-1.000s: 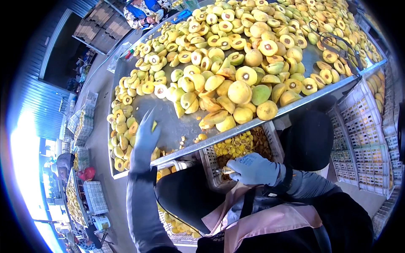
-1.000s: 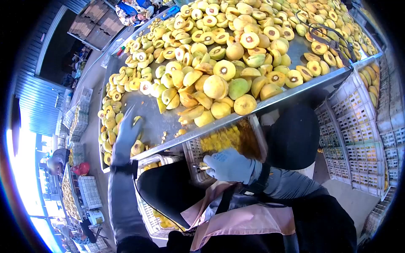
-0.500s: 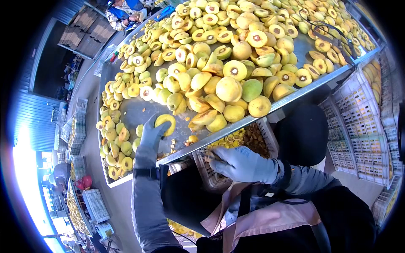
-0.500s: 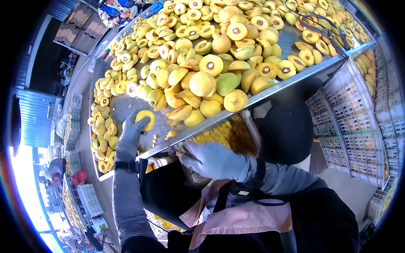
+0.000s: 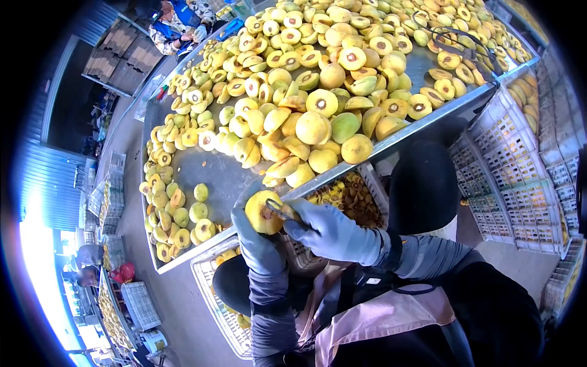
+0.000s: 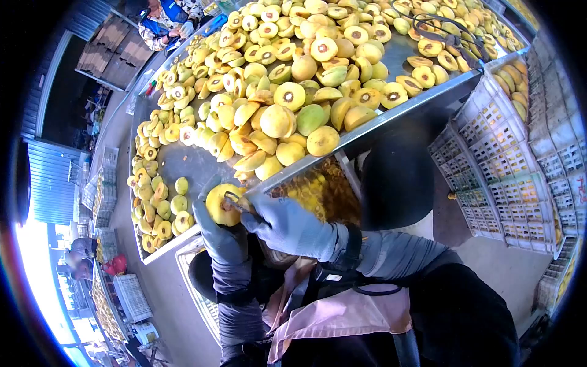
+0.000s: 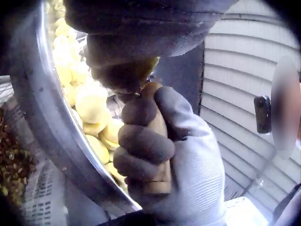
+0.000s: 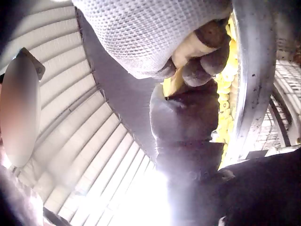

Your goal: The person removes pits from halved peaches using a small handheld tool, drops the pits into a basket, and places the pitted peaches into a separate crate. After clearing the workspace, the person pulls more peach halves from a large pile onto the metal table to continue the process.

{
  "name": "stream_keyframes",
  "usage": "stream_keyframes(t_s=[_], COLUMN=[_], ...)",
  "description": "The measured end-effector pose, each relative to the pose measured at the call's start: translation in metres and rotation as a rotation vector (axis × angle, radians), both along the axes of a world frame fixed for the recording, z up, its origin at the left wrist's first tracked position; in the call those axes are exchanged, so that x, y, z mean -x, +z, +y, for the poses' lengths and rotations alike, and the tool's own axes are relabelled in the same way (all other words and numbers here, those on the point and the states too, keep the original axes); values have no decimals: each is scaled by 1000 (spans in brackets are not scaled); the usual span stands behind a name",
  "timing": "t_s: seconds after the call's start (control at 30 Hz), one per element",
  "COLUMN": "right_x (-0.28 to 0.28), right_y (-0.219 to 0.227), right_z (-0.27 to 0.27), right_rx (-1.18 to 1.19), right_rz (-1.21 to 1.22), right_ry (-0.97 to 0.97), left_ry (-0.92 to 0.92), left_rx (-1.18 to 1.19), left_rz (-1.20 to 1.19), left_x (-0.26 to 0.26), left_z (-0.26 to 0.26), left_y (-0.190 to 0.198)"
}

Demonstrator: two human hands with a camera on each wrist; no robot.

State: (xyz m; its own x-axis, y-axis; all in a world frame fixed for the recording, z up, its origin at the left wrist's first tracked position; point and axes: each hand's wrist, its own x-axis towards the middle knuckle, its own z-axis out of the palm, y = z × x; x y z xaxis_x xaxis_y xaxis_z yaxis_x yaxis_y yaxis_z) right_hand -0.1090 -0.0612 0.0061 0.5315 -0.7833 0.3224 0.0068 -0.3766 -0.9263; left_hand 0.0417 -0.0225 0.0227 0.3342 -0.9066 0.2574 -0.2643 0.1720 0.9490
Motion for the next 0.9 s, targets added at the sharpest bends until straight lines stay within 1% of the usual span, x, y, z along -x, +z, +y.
stream_keyframes(t_s=[0.03, 0.1, 0.13, 0.17, 0.2, 0.23, 0.3, 0.33, 0.4, 0.47, 0.6, 0.67, 0.77, 0.83, 0.9], right_x=[0, -1, -1, -1, 0, 1, 1, 0, 0, 0, 3, 6, 8, 4, 3], right_y=[1, -1, -4, -5, -4, 0, 0, -3, -4, 0, 0, 3, 5, 0, -1], right_z=[2, 5, 6, 6, 7, 7, 7, 7, 8, 7, 7, 7, 7, 6, 3], right_rx=[-7, -17, 51, 119, 117, 119, 119, 127, 130, 8, 35, -35, -13, 20, 52], right_rz=[-38, -78, -100, -121, -122, -118, -114, -116, -117, -168, -160, -46, -4, -48, -91], right_ry=[-7, -16, -45, -74, -77, -96, -119, -118, -119, -61, -61, 4, 2, -21, -44], left_ry=[-1, 79, 78, 128, 175, 171, 243, 240, 247, 258, 281, 276, 281, 287, 249], left_rx=[0, 7, 5, 38, 71, 70, 115, 113, 79, 97, 131, 133, 141, 141, 47], left_rz=[-1, 154, 151, -18, -187, -188, -435, -436, -8, 3, 57, 46, 24, 15, 137], left_x=[5, 11, 16, 20, 23, 25, 28, 28, 28, 30, 35, 34, 34, 33, 30], left_z=[0, -1, -1, -2, -3, -4, -6, -6, -6, -6, -6, -6, -6, -6, -6], left_y=[3, 8, 9, 9, 9, 9, 6, 4, -2, -2, -6, -9, -8, -6, -3])
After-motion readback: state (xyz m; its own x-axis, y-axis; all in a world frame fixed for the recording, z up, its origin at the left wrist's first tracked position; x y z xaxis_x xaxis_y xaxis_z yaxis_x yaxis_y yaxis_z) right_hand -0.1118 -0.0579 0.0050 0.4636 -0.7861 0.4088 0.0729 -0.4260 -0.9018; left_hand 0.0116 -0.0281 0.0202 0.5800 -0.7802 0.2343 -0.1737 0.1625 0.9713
